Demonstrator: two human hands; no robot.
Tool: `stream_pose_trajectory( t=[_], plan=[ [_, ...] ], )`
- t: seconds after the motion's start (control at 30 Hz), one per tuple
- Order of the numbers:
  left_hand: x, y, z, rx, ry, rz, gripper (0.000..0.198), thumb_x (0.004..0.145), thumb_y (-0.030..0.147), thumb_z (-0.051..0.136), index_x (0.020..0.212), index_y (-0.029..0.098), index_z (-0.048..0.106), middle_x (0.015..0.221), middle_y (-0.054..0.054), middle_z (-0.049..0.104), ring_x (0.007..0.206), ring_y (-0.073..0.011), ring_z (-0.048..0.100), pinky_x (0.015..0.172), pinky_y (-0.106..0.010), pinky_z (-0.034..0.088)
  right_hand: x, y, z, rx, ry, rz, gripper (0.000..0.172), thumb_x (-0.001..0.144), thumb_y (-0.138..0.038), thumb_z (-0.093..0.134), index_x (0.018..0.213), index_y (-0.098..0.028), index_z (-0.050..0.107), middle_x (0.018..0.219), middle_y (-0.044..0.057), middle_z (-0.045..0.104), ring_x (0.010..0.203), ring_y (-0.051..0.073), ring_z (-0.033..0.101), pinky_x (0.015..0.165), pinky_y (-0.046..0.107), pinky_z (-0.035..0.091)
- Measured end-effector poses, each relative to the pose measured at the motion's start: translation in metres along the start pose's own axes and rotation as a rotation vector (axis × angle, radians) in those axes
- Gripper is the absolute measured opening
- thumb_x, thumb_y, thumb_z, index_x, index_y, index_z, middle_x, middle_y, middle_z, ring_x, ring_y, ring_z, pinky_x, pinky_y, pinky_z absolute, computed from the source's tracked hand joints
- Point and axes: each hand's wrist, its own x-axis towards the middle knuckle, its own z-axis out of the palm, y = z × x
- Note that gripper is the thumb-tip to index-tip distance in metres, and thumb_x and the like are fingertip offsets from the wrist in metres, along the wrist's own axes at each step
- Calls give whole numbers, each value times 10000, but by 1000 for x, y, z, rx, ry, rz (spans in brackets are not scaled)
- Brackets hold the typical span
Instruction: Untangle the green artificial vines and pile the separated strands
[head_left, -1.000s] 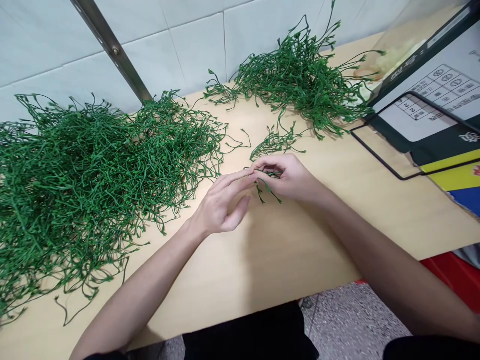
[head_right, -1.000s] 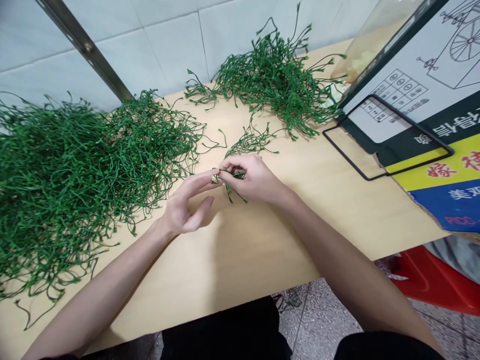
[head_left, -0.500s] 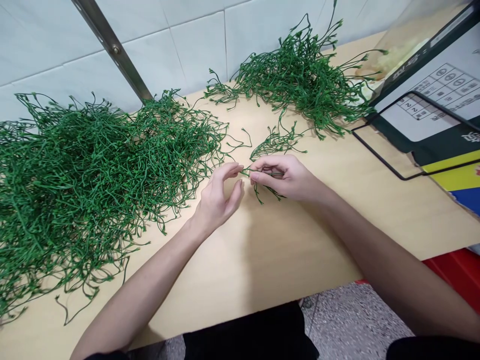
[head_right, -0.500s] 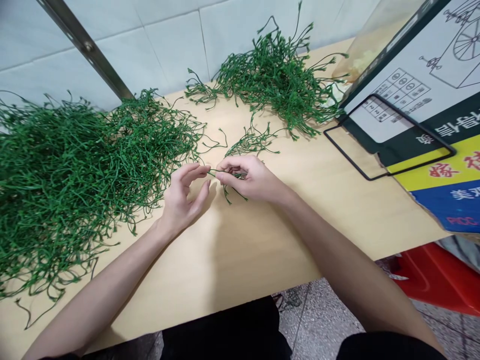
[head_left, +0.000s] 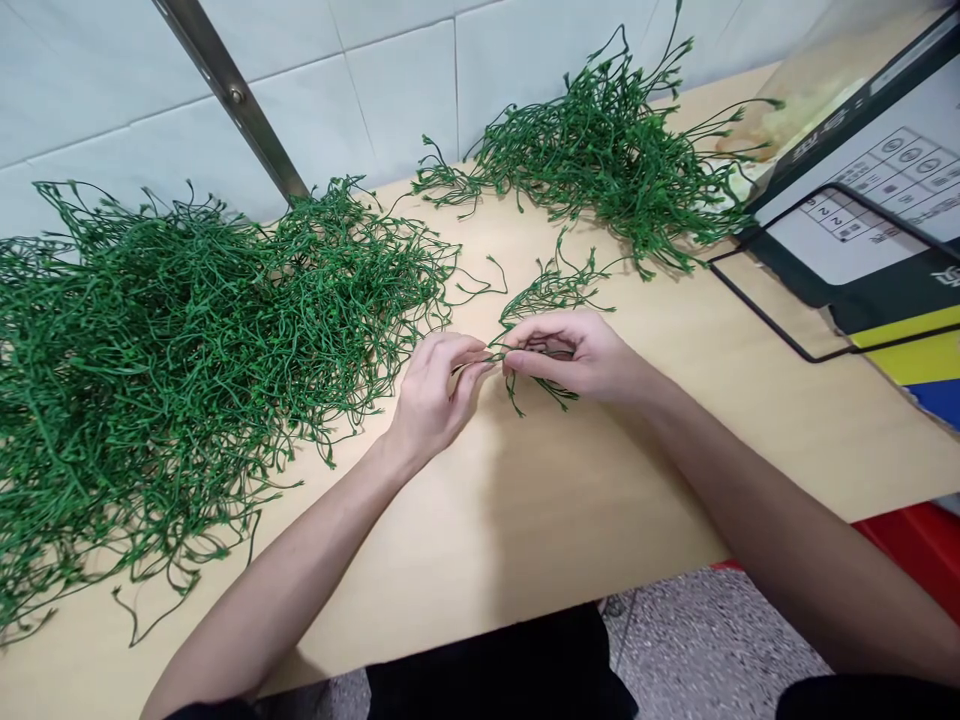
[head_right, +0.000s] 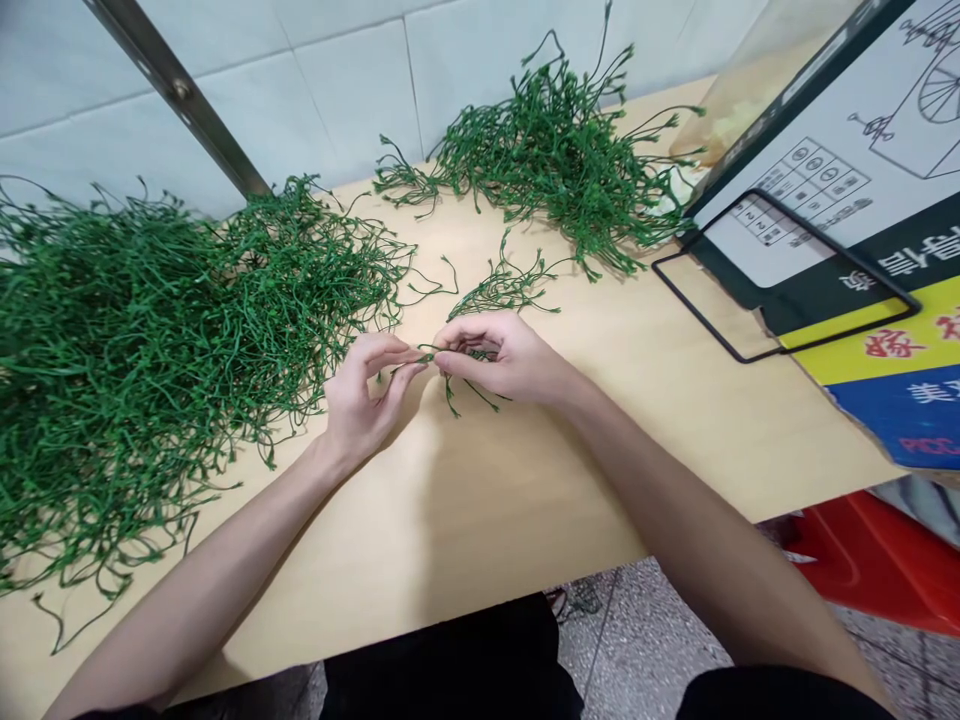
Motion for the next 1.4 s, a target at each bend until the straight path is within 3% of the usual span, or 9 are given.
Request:
stream_pose_trajectory(
  t=[0.23, 0.53, 0.8, 0.97, 1.07, 1.17, 1.23, 1.3, 1.4],
  plan=[
    [1, 3, 1, -37, 6, 18, 275, 888, 126, 637, 1112, 190, 490, 946, -15, 675, 804, -106, 727, 740, -213, 576, 0, 8, 4, -269, 136, -180, 95, 840, -240, 651, 797, -166, 691, 722, 22, 672, 643, 134, 591, 617, 265, 463],
    [3, -2, 0, -457, -126, -312, 256, 900, 167, 590, 1069, 225, 407, 750, 41, 656, 685, -91, 650, 632, -219, 474, 1, 17, 13, -597, 220, -558, 81, 847, -128, 597, 848, -166, 668, 767, 58, 701, 705, 169, 646, 686, 286, 521],
    [9, -3, -4, -803, -128, -339, 198, 897, 164, 569, 954, 235, 393, 622, 85, 596, 576, -79, 597, 600, -214, 482, 1, 21, 6, -829, 289, -717, 127, 833, -82, 576, 859, -182, 648, 709, 48, 648, 694, 189, 603, 669, 323, 526],
    [10, -3, -5, -546, 118, -358, 100, 886, 195, 609, 908, 208, 512, 759, 26, 625, 668, -90, 626, 644, -230, 516, 5, 17, -4, -736, 448, -617, 112, 840, -127, 610, 840, -206, 689, 802, 66, 681, 746, 200, 628, 709, 359, 532],
    [9, -6, -4, -222, 238, -372, 62, 923, 216, 569, 956, 194, 618, 963, -50, 684, 927, -149, 664, 843, -311, 542, 5, 12, -1, -580, 423, -481, 84, 845, -191, 638, 807, -200, 713, 800, 56, 673, 687, 169, 614, 636, 327, 517],
    [7, -11, -2, -2, 220, -293, 173, 920, 215, 584, 1074, 213, 664, 1314, -102, 622, 1274, -236, 546, 1087, -455, 439, 4, 9, 3, -410, 321, -292, 112, 851, -248, 656, 804, -190, 740, 757, 45, 682, 674, 158, 623, 641, 312, 523],
    [5, -14, -1, 69, 203, -237, 216, 915, 213, 593, 1117, 240, 667, 1457, -92, 516, 1391, -276, 428, 1140, -522, 374, 3, 9, 4, -309, 283, -155, 135, 844, -288, 674, 830, -185, 760, 818, 62, 722, 747, 179, 664, 699, 323, 546],
    [4, -14, -1, 105, 202, -195, 227, 917, 206, 589, 1122, 263, 667, 1482, -74, 480, 1419, -292, 379, 1148, -559, 347, 3, 8, 4, -223, 277, -65, 167, 830, -322, 693, 856, -179, 775, 888, 78, 749, 808, 201, 689, 742, 338, 561],
    [7, -9, -3, 118, 210, -132, 193, 905, 177, 599, 1064, 251, 680, 1322, -82, 575, 1271, -263, 508, 1073, -512, 424, 3, 9, 4, -133, 285, -2, 200, 814, -348, 705, 872, -173, 782, 885, 74, 763, 796, 205, 695, 726, 340, 571]
  ],
)
